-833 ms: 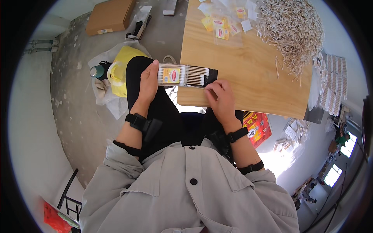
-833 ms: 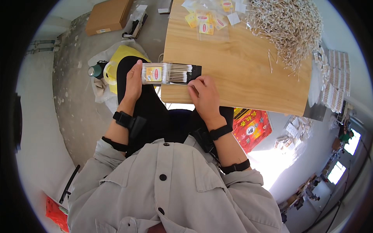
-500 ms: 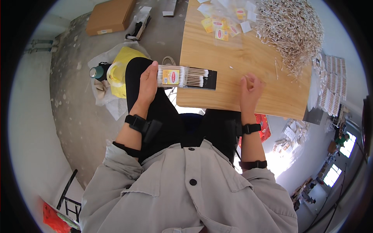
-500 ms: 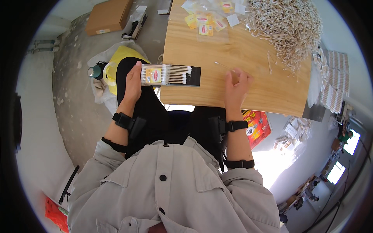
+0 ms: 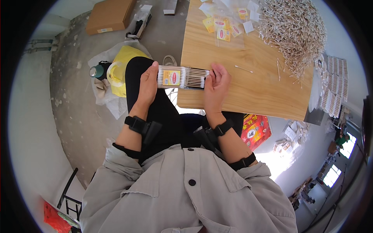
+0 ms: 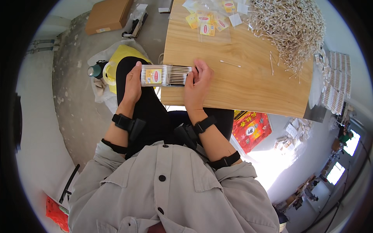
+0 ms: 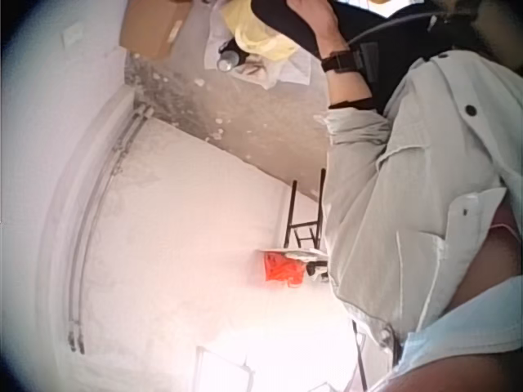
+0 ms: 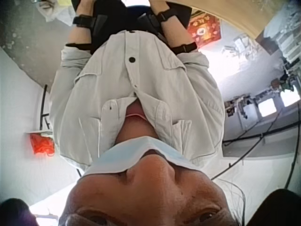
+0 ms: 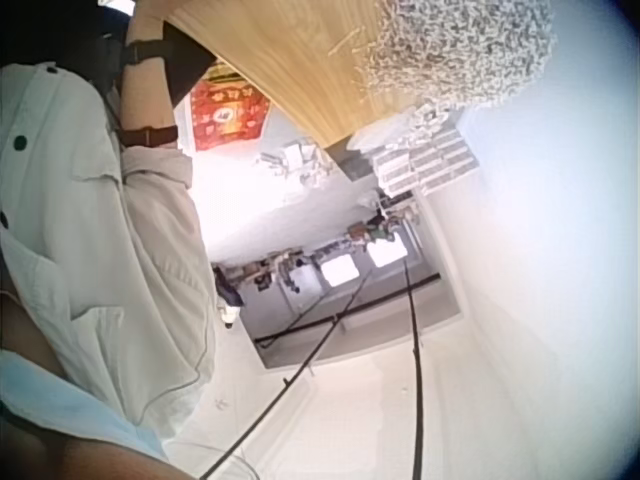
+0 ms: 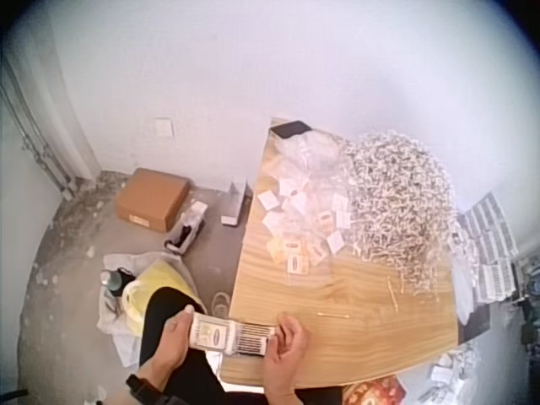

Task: The person opens a plastic package of cotton swabs and places them on a wooden table. They then gather loose cotton swabs from a large pile, align them into neat rows, and insert them into small plastic bags. The person seals the bags and places them on the table.

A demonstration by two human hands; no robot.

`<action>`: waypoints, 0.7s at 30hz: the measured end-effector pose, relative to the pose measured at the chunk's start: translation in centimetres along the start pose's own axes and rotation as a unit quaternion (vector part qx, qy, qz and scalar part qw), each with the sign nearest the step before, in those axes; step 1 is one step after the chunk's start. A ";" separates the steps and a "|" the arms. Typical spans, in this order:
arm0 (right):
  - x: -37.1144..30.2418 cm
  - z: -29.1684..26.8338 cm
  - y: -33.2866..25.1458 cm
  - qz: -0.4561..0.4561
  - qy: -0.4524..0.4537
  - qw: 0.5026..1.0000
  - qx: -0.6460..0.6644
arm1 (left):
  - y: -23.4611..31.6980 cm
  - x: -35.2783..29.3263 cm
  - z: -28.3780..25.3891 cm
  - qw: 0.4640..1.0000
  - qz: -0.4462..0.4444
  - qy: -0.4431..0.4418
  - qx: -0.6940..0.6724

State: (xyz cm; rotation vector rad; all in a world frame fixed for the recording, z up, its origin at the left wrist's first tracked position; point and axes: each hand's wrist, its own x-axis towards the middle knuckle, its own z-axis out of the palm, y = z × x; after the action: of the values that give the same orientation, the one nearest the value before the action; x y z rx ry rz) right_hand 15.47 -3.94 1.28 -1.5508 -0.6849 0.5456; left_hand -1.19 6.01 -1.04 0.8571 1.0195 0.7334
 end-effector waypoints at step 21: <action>-1.3 2.5 -1.2 -0.030 -0.025 0.999 0.001 | -0.2 0.0 0.1 1.000 0.021 -0.014 0.001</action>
State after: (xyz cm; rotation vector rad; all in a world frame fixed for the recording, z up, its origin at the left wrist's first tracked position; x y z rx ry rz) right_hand 12.69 -3.02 2.19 -1.5137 -0.7658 0.5419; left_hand -1.05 5.87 -1.23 0.8896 0.9790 0.7532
